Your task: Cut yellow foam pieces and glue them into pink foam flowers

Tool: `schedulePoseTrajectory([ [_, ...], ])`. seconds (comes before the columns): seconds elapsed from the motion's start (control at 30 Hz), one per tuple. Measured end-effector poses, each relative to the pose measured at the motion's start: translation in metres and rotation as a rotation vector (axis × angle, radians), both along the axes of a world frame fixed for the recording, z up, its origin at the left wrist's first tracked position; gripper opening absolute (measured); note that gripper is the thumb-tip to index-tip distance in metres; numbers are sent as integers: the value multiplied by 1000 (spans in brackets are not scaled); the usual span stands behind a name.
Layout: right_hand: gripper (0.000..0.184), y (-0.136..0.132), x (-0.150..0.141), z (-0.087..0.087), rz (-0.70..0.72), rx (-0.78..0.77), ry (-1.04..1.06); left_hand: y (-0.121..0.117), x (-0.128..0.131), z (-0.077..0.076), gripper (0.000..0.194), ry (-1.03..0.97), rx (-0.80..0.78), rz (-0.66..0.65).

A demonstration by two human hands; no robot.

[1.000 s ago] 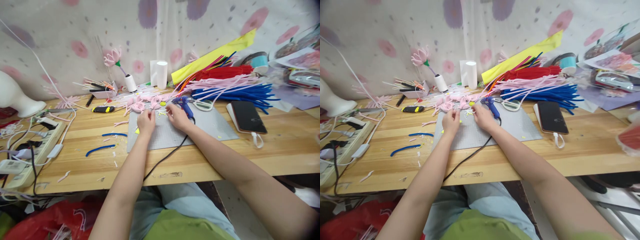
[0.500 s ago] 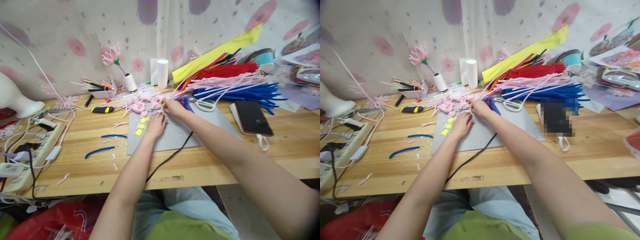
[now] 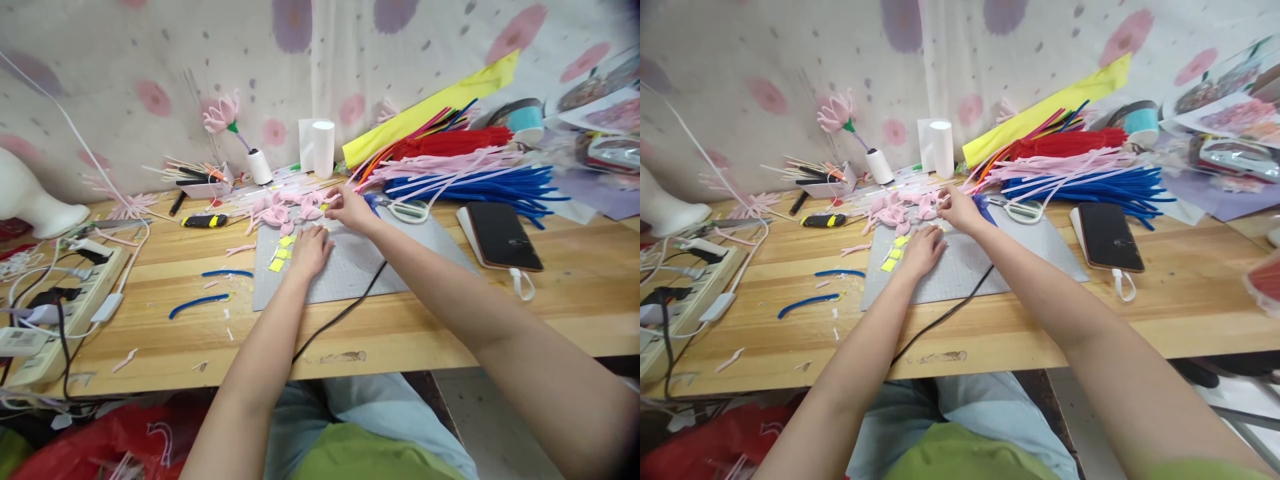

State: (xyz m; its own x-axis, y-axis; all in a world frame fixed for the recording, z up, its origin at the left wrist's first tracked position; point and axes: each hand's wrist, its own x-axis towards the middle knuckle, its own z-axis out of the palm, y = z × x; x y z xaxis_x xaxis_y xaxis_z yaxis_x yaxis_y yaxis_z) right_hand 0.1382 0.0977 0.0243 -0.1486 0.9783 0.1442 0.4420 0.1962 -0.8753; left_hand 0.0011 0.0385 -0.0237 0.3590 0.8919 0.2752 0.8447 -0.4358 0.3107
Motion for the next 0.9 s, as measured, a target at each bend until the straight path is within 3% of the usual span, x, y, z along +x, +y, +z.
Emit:
schedulePoseTrajectory([
  [0.13, 35, -11, 8, 6, 84, -278, 322, 1, -4, 5, 23, -96, 125, 53],
  [0.27, 37, -26, 22, -4, 229, -497, 378, -5, -14, 17, 29, -324, 266, 273],
  [0.33, 37, -33, 26, -12, 289, -553, 382, -11, -19, 21, 34, -364, 248, 245],
  [0.47, 38, -39, 28, -20, 359, -568, 387, -22, -22, 22, 41, -274, 20, -68],
  [0.53, 38, -40, 28, -19, 402, -557, 370, -26, -20, 19, 42, -244, -38, -135],
  [0.77, 39, -44, 30, -17, 517, -545, 264, -35, -15, 12, 27, -253, -118, -44],
  [0.9, 28, -42, 30, -26, 413, -410, 224, -37, -10, 8, 20, -244, -123, 95],
])
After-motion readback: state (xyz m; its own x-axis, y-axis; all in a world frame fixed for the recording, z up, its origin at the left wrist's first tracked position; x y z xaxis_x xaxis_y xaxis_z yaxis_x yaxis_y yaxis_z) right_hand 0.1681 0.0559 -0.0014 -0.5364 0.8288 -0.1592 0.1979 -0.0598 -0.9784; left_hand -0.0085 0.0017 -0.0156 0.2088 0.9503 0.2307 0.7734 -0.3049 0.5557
